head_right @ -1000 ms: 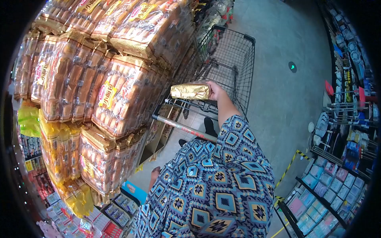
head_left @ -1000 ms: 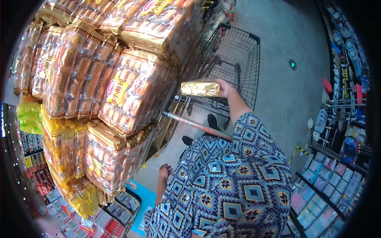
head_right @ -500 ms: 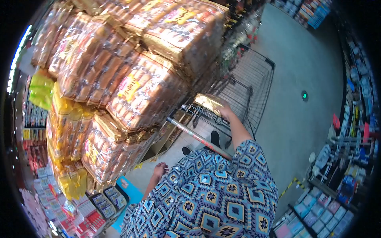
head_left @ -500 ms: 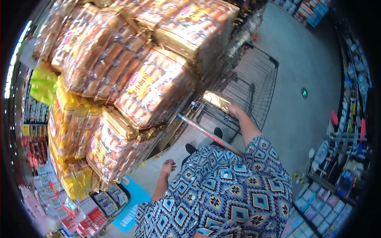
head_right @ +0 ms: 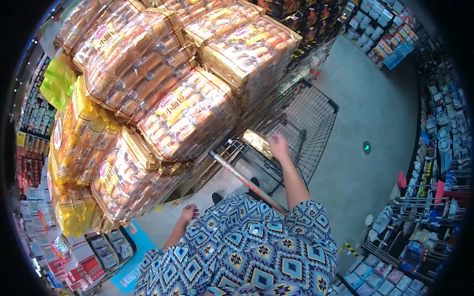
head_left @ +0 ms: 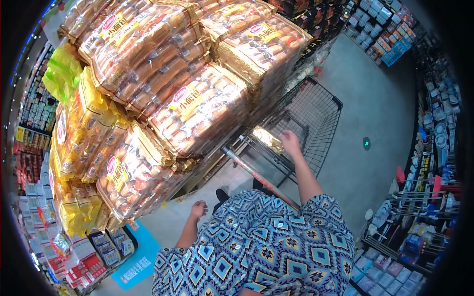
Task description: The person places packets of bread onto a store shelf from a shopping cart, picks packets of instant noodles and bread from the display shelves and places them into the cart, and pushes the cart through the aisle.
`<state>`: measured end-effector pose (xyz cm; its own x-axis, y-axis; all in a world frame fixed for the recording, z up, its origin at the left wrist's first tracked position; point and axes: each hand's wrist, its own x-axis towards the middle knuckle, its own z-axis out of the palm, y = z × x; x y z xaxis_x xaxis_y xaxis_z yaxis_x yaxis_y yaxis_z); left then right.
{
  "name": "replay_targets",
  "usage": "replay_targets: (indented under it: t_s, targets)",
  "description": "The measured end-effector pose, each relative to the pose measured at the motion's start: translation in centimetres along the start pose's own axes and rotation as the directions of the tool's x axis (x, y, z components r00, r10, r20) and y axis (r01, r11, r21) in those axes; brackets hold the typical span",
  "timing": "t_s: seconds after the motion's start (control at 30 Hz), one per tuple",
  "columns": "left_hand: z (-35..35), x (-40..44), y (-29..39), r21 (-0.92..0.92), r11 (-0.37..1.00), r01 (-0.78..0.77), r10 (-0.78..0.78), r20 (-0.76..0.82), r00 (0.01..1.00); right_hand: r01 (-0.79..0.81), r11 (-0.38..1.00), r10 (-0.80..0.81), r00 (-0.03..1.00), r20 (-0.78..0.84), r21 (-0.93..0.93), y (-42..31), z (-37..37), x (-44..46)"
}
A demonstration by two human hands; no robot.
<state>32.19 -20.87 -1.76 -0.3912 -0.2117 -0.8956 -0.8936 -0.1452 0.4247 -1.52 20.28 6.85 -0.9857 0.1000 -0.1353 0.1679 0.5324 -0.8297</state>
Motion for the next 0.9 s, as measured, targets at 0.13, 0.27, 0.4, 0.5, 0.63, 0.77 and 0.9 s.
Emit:
replay_targets:
  t_s: [0.13, 0.27, 0.4, 0.5, 0.63, 0.77, 0.9]
  targets:
    - [-0.3, 0.4, -1.0, 0.011, 0.999, 0.03, -0.03, -0.017, 0.999, 0.226, 0.898, -0.275, 0.958, 0.08, 0.377, -10.2, -0.4, 2.1]
    - [-0.6, 0.2, -1.7, 0.025, 0.999, 0.025, -0.024, -0.031, 0.999, 0.311, 0.807, -0.319, 0.945, -0.073, 0.501, -19.7, -0.3, 5.0]
    - [-0.7, 1.0, -2.9, -0.051, 0.998, -0.047, 0.046, -0.026, 0.999, 0.388, 0.892, -0.309, 0.898, -0.313, 0.231, -24.2, 0.1, 7.0]
    - [-0.6, 1.2, -3.5, -0.02, 0.995, -0.099, 0.099, 0.017, 0.995, 0.375, 0.9, -0.284, 0.892, -0.353, 0.224, -26.1, 0.0, 6.6]
    - [-2.5, 6.1, -9.0, -0.192, 0.971, -0.144, 0.166, 0.1, 0.981, 0.391, 0.899, -0.296, 0.874, -0.386, 0.195, -25.6, 0.5, 7.6]
    - [-2.9, 8.4, -9.6, 0.229, 0.946, -0.23, 0.21, 0.106, 0.972, 0.33, 0.856, -0.192, 0.918, -0.347, 0.399, -25.3, -0.9, 6.5]
    - [-2.6, 5.1, -8.0, -0.042, 0.983, -0.18, 0.179, -0.031, 0.983, 0.421, 0.905, -0.337, 0.791, -0.51, 0.055, -22.8, -0.6, 8.0]
